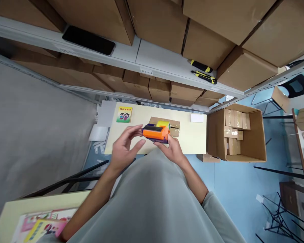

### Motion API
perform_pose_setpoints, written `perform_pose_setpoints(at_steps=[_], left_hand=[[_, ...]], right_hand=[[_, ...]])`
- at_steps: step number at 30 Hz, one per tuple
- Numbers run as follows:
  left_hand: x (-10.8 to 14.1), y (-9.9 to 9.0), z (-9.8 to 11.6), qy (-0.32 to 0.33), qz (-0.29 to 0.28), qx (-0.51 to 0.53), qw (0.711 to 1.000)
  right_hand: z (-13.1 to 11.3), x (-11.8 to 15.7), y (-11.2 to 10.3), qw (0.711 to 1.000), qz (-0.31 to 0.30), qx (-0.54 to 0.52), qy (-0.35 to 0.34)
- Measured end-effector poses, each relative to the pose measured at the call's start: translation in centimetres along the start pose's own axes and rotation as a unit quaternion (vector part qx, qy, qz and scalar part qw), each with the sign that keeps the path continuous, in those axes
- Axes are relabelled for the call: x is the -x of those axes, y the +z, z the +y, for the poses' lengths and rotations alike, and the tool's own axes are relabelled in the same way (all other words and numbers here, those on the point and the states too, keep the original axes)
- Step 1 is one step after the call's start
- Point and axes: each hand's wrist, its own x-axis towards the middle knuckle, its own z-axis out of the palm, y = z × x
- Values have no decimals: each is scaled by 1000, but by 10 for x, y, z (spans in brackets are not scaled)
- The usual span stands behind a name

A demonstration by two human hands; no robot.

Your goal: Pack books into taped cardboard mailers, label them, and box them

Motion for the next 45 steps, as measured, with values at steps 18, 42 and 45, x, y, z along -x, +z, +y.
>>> perform_pose_setpoints(at_steps=[18,42,45], left_hand=[[-2,-45,51,158,-39,-143,976],[5,-43,46,219,-65,-209,951],[7,-43,44,205,-77,-223,950]], right_hand=[[-16,7,-38,919,-75,283,-265],[-14,23,-30,897,-36,362,-252],[-15,24,-26,894,-37,370,-251]])
